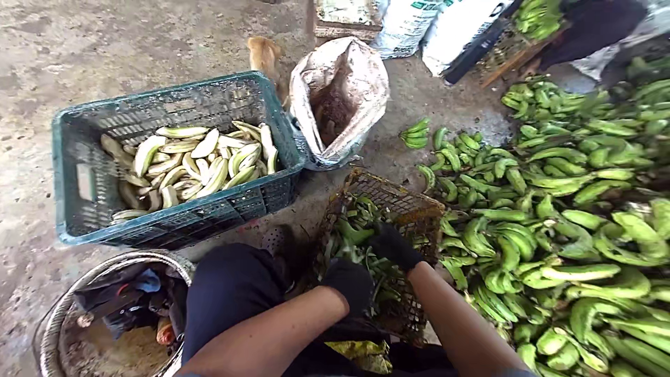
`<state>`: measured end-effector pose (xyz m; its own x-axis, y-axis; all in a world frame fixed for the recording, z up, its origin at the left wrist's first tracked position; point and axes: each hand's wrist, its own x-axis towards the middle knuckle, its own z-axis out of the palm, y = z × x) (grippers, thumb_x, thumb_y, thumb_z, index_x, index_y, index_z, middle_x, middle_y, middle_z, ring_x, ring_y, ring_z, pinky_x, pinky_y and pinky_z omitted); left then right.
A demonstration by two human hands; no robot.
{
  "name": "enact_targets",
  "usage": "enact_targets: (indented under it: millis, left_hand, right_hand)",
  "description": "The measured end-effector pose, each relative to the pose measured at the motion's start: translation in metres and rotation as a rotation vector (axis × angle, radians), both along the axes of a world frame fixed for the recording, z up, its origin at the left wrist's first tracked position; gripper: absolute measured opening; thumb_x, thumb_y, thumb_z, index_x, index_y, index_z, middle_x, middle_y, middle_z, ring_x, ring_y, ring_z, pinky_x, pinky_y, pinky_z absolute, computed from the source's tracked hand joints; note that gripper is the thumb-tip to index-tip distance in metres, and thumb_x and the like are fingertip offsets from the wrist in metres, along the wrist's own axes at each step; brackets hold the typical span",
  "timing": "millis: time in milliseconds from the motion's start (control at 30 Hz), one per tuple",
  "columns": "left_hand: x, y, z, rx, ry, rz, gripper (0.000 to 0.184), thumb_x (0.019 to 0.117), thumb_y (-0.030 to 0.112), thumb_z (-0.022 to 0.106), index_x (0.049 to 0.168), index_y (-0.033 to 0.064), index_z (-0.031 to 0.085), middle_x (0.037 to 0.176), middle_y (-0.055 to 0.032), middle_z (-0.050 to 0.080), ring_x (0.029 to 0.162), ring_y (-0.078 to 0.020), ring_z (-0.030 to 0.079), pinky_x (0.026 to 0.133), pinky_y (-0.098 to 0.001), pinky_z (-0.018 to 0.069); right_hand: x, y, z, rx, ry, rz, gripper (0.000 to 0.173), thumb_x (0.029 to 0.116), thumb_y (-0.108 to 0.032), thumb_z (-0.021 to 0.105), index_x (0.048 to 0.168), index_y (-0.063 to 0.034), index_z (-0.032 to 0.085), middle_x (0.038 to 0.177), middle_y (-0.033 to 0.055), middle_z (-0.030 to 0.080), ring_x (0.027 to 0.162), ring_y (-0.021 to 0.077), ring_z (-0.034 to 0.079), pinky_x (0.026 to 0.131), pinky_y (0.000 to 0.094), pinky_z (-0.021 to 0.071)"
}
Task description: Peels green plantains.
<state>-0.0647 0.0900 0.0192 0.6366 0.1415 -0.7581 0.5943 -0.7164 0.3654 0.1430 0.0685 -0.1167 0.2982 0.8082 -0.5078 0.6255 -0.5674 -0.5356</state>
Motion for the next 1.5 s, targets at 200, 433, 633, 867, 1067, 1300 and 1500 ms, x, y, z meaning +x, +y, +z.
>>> enact_targets:
  millis: [200, 433, 633, 867, 1067, 1300, 1500]
  left_hand:
    - [0.000, 0.002, -0.011, 0.051, -0.080, 0.060, 0.050, 0.0991, 0.053, 0.056, 0.129, 0.0131, 0.065, 0.124, -0.0198, 0.068, 0.120, -0.0424, 0.062, 0.095, -0.0704, 0.0465]
    - [0.002, 0.023, -0.025, -0.041, -0.450, 0.149, 0.052, 0.0973, 0.059, 0.059, 0.128, 0.0169, 0.064, 0.117, -0.0109, 0.070, 0.111, -0.0307, 0.067, 0.096, -0.0609, 0.0515]
    - [0.000, 0.018, -0.025, -0.023, -0.793, 0.122, 0.068, 0.0995, 0.066, 0.046, 0.153, 0.0247, 0.051, 0.136, -0.0092, 0.065, 0.123, -0.0272, 0.063, 0.106, -0.0556, 0.0483]
    - [0.007, -0.006, -0.014, 0.088, -0.926, 0.084, 0.076, 0.0971, 0.069, 0.040, 0.141, 0.0105, 0.061, 0.130, -0.0155, 0.067, 0.122, -0.0322, 0.064, 0.103, -0.0563, 0.0490]
    - [0.020, -0.017, -0.009, 0.086, -0.952, 0.007, 0.075, 0.0987, 0.068, 0.041, 0.134, 0.0060, 0.064, 0.121, -0.0185, 0.069, 0.114, -0.0354, 0.066, 0.097, -0.0572, 0.0515]
    - [0.017, 0.015, -0.029, 0.017, -0.709, 0.252, 0.068, 0.1023, 0.064, 0.036, 0.138, 0.0123, 0.060, 0.121, -0.0159, 0.069, 0.112, -0.0333, 0.066, 0.098, -0.0601, 0.0504]
    - [0.005, 0.005, -0.011, -0.122, -0.576, 0.320, 0.059, 0.1019, 0.065, 0.043, 0.144, 0.0248, 0.053, 0.113, -0.0077, 0.069, 0.097, -0.0243, 0.067, 0.087, -0.0529, 0.0538]
  right_hand:
    - [0.012, -0.051, 0.111, 0.364, 0.250, -0.309, 0.032, 0.0913, -0.015, 0.071, 0.122, -0.0091, 0.066, 0.109, 0.0090, 0.070, 0.093, 0.0183, 0.067, 0.085, 0.0389, 0.0573]
    - [0.036, -0.127, 0.213, 1.170, 0.703, -0.345, 0.062, 0.0968, -0.046, 0.061, 0.152, -0.0315, 0.037, 0.126, 0.0032, 0.063, 0.102, 0.0204, 0.067, 0.081, 0.0435, 0.0602]
    - [0.010, -0.106, 0.148, 1.037, 0.820, -0.870, 0.037, 0.1063, -0.045, 0.038, 0.128, -0.0208, 0.056, 0.097, 0.0029, 0.067, 0.073, 0.0141, 0.064, 0.059, 0.0324, 0.0555]
    - [-0.019, -0.104, 0.128, 0.935, 1.083, -1.143, 0.031, 0.1065, -0.038, 0.040, 0.119, -0.0140, 0.056, 0.082, 0.0047, 0.062, 0.058, 0.0128, 0.059, 0.049, 0.0286, 0.0522]
    - [-0.032, -0.105, 0.115, 0.966, 1.283, -1.164, 0.030, 0.1069, -0.036, 0.038, 0.109, -0.0132, 0.057, 0.076, 0.0038, 0.062, 0.058, 0.0127, 0.062, 0.051, 0.0288, 0.0550]
    - [-0.040, -0.111, 0.128, 0.914, 1.175, -1.131, 0.033, 0.1081, -0.034, 0.037, 0.111, -0.0078, 0.057, 0.069, 0.0062, 0.059, 0.048, 0.0122, 0.057, 0.040, 0.0243, 0.0490]
    - [-0.019, -0.123, 0.132, 0.976, 0.817, -0.988, 0.035, 0.1073, -0.038, 0.040, 0.126, -0.0144, 0.058, 0.080, 0.0049, 0.062, 0.059, 0.0143, 0.059, 0.052, 0.0299, 0.0532]
